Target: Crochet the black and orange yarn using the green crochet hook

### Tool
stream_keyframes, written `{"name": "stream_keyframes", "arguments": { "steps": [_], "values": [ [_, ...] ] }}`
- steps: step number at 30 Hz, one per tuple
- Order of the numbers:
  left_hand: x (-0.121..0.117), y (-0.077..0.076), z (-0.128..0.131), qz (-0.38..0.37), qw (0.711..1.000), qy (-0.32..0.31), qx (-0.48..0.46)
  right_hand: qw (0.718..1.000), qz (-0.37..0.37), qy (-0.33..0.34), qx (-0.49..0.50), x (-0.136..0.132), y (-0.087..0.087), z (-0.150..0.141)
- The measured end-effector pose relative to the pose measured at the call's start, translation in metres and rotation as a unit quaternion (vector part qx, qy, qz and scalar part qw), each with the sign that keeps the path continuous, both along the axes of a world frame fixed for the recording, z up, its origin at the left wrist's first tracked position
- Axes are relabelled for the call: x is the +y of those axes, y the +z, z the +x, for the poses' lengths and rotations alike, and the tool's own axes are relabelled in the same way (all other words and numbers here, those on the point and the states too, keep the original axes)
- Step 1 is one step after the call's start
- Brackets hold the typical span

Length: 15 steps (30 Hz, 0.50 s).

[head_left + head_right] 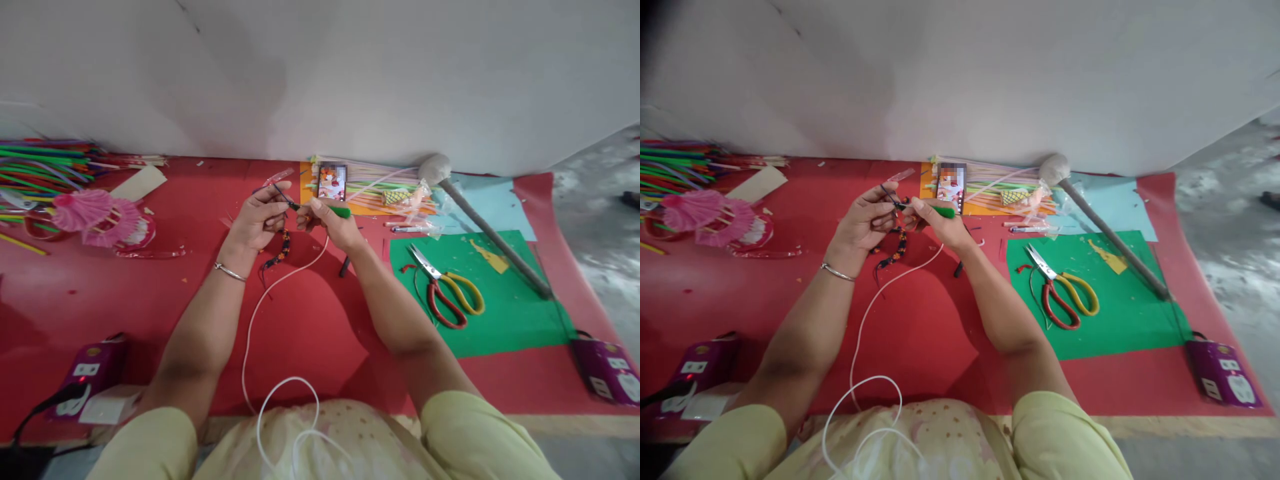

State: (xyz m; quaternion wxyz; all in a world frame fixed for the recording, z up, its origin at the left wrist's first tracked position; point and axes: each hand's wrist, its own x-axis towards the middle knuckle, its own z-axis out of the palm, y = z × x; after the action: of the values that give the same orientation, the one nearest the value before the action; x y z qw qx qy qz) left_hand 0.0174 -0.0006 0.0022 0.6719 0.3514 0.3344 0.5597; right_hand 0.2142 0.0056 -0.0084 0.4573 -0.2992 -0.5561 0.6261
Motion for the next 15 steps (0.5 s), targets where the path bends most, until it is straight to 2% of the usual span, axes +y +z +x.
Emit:
{"name": "stream_keyframes", "arguments": {
  "steps": [15],
  "values": [
    [-0.001,0.001,0.004,-0.010,1.000,0.021,0.018,1.000,-0.017,-0.012,-0.018,0.005,-0.011,-0.005]
  ]
}}
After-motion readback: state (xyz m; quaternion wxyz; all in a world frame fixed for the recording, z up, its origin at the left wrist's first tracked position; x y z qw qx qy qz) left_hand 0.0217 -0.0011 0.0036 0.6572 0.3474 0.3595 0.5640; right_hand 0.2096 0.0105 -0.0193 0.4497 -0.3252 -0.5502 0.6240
